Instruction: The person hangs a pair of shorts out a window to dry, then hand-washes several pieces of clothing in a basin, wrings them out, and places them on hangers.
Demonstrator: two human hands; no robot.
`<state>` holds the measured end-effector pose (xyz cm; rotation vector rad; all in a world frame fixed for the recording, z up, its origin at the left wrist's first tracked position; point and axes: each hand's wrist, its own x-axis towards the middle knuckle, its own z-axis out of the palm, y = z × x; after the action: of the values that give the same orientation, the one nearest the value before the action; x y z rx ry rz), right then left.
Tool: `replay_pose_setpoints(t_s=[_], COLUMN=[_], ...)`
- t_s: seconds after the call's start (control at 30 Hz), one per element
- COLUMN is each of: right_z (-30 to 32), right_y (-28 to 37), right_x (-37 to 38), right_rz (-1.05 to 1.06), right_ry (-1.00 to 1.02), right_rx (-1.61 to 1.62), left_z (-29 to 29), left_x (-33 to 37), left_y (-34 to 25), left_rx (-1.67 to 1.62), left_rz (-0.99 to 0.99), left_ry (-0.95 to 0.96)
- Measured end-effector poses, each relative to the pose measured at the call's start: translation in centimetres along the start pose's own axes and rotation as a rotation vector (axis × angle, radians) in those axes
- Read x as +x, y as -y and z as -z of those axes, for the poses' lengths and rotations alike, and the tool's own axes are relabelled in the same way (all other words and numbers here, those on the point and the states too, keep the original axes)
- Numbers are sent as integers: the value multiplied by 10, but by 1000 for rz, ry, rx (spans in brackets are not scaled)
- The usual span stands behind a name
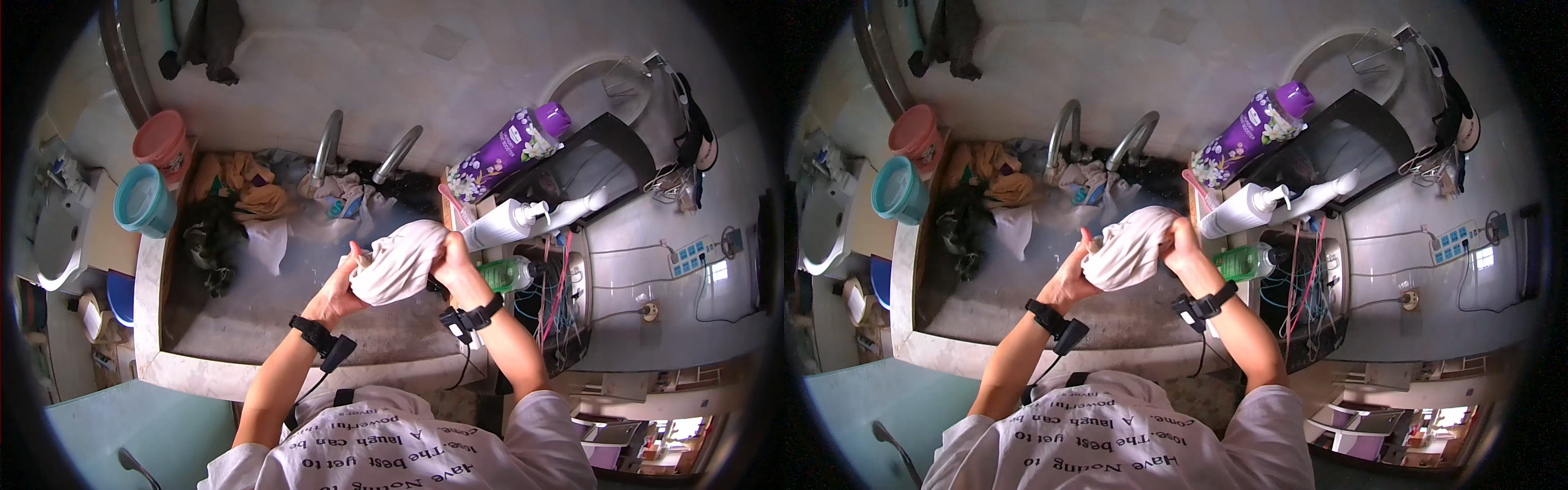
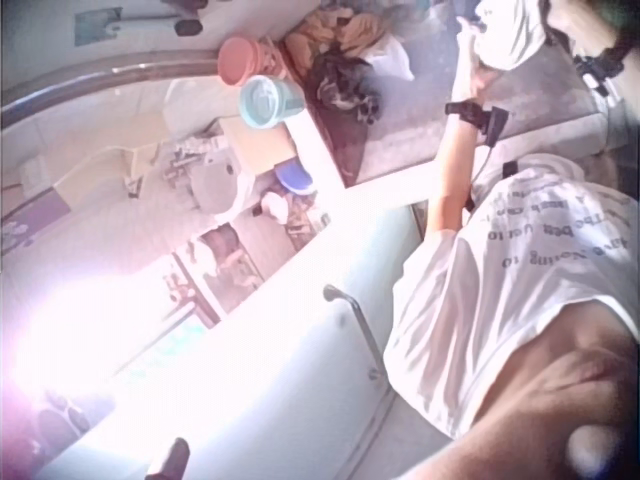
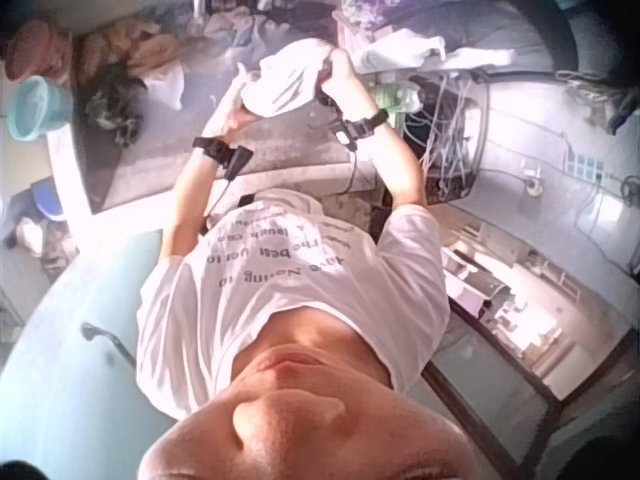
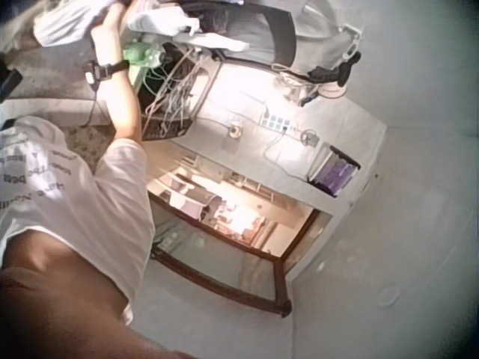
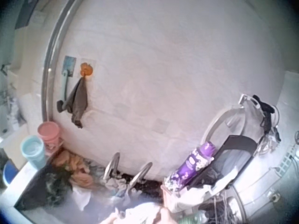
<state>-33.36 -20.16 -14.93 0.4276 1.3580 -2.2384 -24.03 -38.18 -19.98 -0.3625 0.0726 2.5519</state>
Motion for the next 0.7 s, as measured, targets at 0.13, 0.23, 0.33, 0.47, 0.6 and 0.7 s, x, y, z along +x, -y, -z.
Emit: replay_pose_setpoints(t_s=[0.13,0.23,0.33,0.47,0.6,0.7], right_z=[5,-6,-32,-19,-17,-7], right_y=[-16,-25,-27,-34,-39,-44], right_x=[23,27,16,6,17,7], right_rz=[-185,-210,-352,-258,-313,-220], right_ry=[-47,-90,35,145,106,456], right_rx=[5,-43,-81,-145,-98,176], left_z=[8,18,15,-9,-4,-15], left_x=[-3,-6,-8,-11,-7,-11], left_y=[-7,-11,-10,-1,-3,-4], left_rx=[276,358,431,542,318,135], left_rz=[74,132,193,218,198,172], left_ry=[75,80,9,-65,-128,-130])
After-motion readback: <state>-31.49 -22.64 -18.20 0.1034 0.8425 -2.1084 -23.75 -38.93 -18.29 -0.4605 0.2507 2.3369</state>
